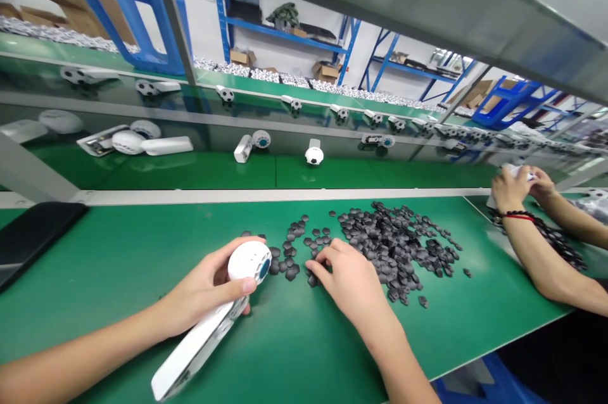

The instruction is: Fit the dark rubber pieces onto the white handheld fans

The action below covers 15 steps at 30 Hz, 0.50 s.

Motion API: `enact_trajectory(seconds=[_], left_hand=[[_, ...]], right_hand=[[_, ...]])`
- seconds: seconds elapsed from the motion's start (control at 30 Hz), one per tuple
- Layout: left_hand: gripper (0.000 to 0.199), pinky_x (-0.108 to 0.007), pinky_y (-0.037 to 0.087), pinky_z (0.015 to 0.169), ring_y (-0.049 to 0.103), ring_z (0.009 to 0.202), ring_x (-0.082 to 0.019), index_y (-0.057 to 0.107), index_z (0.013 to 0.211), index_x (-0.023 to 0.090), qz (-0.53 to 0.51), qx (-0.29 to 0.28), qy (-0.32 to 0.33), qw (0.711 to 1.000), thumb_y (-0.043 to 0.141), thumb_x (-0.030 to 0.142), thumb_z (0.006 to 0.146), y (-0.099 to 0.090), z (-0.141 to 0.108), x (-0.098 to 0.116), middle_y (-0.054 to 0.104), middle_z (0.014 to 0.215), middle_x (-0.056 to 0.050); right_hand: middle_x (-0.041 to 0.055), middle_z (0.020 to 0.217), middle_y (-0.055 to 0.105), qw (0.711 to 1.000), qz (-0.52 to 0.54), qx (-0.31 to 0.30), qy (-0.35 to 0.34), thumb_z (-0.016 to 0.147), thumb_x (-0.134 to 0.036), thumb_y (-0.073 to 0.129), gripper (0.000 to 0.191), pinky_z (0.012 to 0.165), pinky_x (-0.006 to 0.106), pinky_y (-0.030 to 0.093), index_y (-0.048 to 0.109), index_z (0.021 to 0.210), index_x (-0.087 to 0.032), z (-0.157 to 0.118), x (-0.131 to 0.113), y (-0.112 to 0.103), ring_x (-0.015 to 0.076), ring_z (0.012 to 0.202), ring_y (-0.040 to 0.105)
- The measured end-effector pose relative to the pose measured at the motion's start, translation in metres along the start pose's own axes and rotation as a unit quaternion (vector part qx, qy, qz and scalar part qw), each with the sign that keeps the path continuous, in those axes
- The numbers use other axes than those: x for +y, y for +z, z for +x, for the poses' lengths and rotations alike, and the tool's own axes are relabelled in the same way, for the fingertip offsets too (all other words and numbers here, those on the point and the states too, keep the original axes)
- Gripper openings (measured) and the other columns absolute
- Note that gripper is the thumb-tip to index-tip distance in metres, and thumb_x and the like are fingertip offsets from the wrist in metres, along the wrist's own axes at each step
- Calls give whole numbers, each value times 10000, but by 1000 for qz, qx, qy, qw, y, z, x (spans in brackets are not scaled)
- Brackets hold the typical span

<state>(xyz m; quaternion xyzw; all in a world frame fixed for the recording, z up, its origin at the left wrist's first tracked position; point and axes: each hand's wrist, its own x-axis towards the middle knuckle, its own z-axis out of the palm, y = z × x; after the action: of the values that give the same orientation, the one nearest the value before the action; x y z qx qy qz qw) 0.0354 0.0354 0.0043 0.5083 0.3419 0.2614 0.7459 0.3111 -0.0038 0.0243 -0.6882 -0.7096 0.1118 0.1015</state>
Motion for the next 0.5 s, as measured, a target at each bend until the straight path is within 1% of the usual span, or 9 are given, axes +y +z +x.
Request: enact_trajectory(seconds=[0.1, 0.2, 0.3, 0.37, 0.43, 0.5], left_hand=[[709, -291, 570, 605, 701, 652, -159, 435, 1403, 300, 4, -4, -10, 1000, 821, 462, 831, 1, 0, 4, 599, 1036, -6], [703, -282, 561, 610, 713, 660, -161, 428, 1399, 292, 5, -10, -11, 1000, 813, 469, 838, 1, -2, 8, 598, 1047, -5], [676, -291, 565, 625, 706, 661, -154, 430, 1387, 293, 4, -12, -3, 1000, 803, 463, 849, 1, -4, 9, 585, 1022, 7], [665, -300, 568, 635, 700, 661, -153, 430, 1379, 291, -2, -15, 2, 1000, 799, 459, 851, 1, -5, 9, 579, 1004, 11], [659, -304, 562, 650, 699, 676, -157, 424, 1373, 289, -13, -15, 11, 1000, 795, 449, 853, 3, -6, 9, 582, 1012, 7], [642, -308, 550, 695, 707, 736, -173, 409, 1370, 287, -17, -7, 25, 1000, 783, 426, 866, 6, -8, 10, 589, 1020, 2]], right_hand=[[10, 903, 663, 999, -42, -9, 6, 992, -404, 643, 256, 609, 301, 408, 688, 800, -241, 5, -6, -1, 184, 720, 654], [14, 883, 653, 995, -100, 1, -7, 1007, -359, 608, 274, 563, 296, 357, 664, 776, -223, 9, -11, -1, 177, 718, 655], [34, 899, 651, 983, -177, 27, -37, 1031, -283, 533, 266, 523, 302, 298, 645, 801, -208, 11, -12, 3, 187, 766, 666], [45, 917, 648, 974, -215, 41, -56, 1026, -240, 509, 212, 506, 306, 270, 627, 854, -203, 12, -11, 8, 205, 820, 670], [55, 939, 638, 973, -215, 57, -68, 1031, -239, 488, 161, 503, 304, 268, 596, 918, -203, 9, -11, 11, 228, 879, 662], [55, 950, 623, 983, -154, 70, -68, 1064, -275, 440, 165, 523, 293, 307, 553, 963, -211, 3, -15, 8, 227, 885, 639]])
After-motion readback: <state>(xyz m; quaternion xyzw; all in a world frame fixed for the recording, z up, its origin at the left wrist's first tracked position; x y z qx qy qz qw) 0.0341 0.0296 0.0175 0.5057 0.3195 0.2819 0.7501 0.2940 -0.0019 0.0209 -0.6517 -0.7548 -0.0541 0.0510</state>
